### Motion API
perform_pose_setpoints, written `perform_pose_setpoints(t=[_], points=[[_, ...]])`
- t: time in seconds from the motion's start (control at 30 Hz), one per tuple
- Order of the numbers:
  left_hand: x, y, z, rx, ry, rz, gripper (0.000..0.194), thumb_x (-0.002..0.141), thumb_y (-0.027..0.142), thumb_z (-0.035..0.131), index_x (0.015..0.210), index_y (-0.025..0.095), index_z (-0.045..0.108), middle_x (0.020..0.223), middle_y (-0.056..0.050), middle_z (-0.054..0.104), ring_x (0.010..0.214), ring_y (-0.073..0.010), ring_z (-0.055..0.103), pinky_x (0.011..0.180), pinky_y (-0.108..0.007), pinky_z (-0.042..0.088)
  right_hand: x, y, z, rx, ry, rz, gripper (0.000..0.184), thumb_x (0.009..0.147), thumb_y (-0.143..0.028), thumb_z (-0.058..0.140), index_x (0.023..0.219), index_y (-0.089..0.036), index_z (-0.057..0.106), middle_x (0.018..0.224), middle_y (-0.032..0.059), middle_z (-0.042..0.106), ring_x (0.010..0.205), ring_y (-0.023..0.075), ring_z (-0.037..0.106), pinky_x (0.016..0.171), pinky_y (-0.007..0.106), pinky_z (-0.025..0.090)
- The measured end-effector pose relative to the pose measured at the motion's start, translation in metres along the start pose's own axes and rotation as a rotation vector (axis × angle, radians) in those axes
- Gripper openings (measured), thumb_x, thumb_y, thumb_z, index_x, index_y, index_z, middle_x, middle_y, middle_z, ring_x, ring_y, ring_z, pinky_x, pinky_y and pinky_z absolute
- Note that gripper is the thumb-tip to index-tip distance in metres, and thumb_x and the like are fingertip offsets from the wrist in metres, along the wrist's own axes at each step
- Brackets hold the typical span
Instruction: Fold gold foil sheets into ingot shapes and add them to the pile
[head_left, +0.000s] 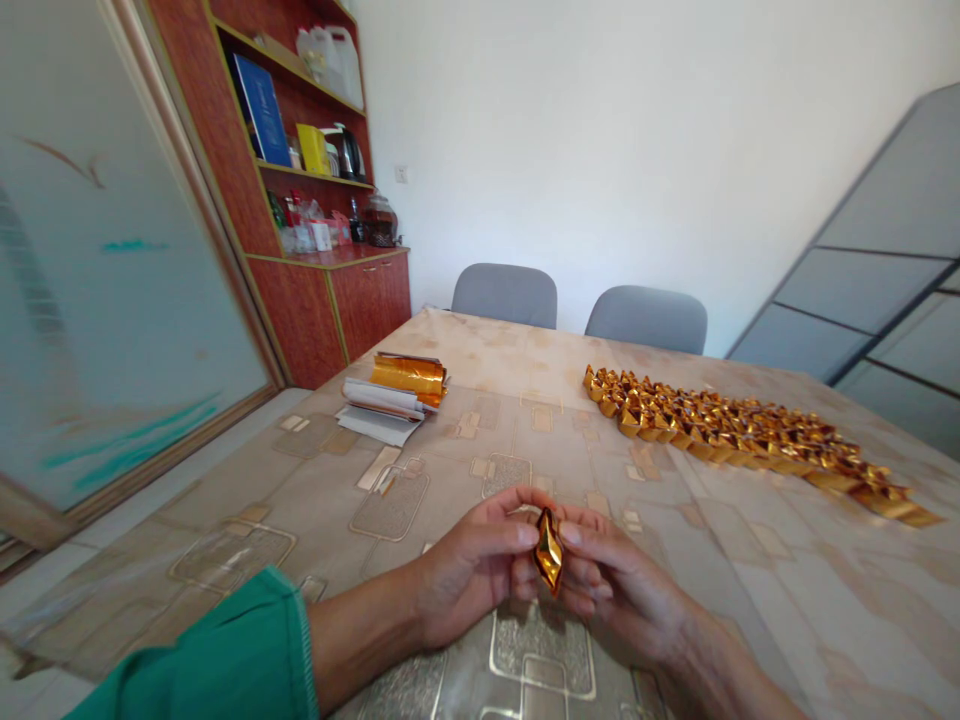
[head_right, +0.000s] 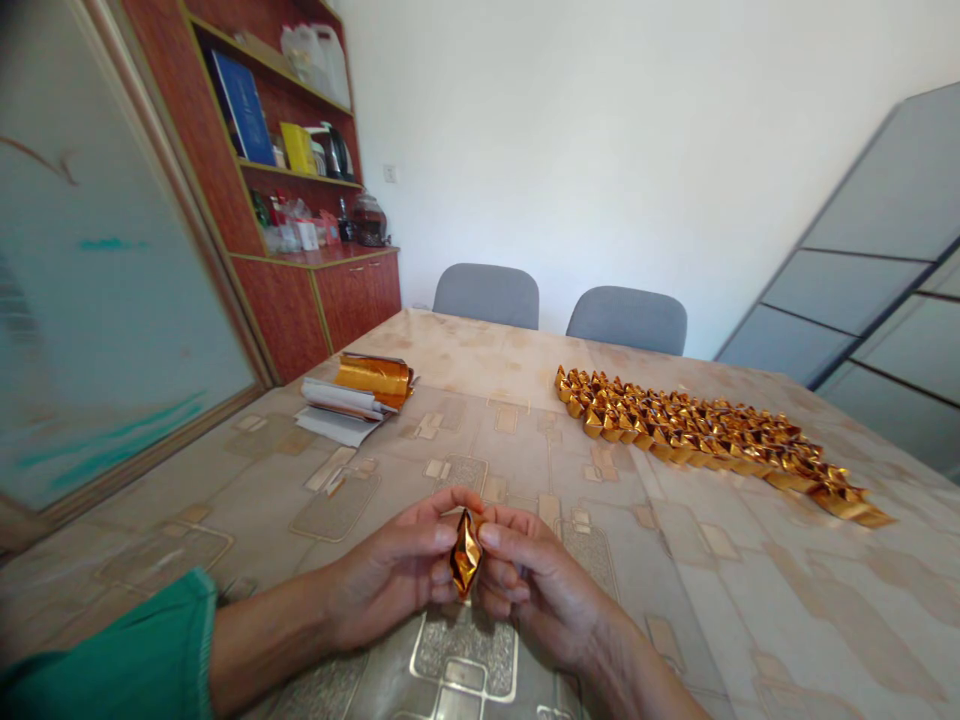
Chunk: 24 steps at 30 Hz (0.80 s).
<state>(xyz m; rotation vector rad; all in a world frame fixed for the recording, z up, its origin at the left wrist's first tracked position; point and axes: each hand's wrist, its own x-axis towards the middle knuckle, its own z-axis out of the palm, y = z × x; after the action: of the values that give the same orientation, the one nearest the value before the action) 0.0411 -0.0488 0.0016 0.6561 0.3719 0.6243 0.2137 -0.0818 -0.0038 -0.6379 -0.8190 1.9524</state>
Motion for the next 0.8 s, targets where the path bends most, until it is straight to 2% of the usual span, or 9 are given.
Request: perform_pose_setpoints(t=[0.13,0.23,0.43,0.53,0.8], points=[[0.0027,-0.0037,-0.0008,0.123,0.091,0.066,0.037,0.067,0.028,0.085,0.093,0.018,0.061,0.07,0.003,0.057,0.051,-0.0048,0.046,0.047,-0.016,0.03,0.0007,0.0009,0.0009,0.001,0.002,0.021,0.021,0.084,-0.032,0.076,0.083,-0.015,0.064,0.046,-0.0128,0.033,0.041,0.0036,0.015,0.041,0.017,0.021],[0.0036,-0.0053,-0.0016,0.166,0.142,0.088,0.035,0.068,0.03,0.083,0.09,0.018,0.058,0.064,0.005,0.053,0.046,-0.0034,0.039,0.044,-0.016,0.028,0.001,0.0013,0.0011,0.025,-0.012,0.044,0.02,0.085,-0.032,0.075,0.085,-0.014,0.066,0.048,-0.0122,0.034,0.042,0.0039,0.016,0.042,0.017,0.022],[0.0016,-0.0037,0.0014,0.234,0.145,0.098,0.036,0.07,0.034,0.08,0.094,0.019,0.059,0.071,0.004,0.057,0.048,-0.0038,0.042,0.044,-0.016,0.033,0.002,0.0016,0.002,0.049,0.004,0.038,0.019,0.084,-0.031,0.077,0.082,-0.015,0.065,0.049,-0.0117,0.034,0.044,0.0045,0.015,0.043,0.017,0.021],[0.0011,-0.0025,0.0034,0.302,0.189,0.117,0.031,0.07,0.032,0.078,0.09,0.019,0.058,0.066,0.005,0.055,0.046,-0.0039,0.04,0.042,-0.015,0.031,0.002,0.0018,0.0016,0.05,-0.003,0.057,0.018,0.085,-0.03,0.076,0.083,-0.015,0.065,0.049,-0.0116,0.034,0.044,0.0048,0.016,0.044,0.017,0.022],[0.0033,-0.0041,0.0014,0.387,0.198,0.169,0.028,0.075,0.04,0.073,0.087,0.017,0.061,0.06,0.005,0.054,0.046,-0.006,0.042,0.042,-0.016,0.032,0.0015,0.0026,-0.0024,0.102,-0.004,0.083,0.016,0.083,-0.025,0.078,0.086,-0.013,0.068,0.052,-0.0106,0.036,0.046,0.0045,0.018,0.045,0.017,0.022]])
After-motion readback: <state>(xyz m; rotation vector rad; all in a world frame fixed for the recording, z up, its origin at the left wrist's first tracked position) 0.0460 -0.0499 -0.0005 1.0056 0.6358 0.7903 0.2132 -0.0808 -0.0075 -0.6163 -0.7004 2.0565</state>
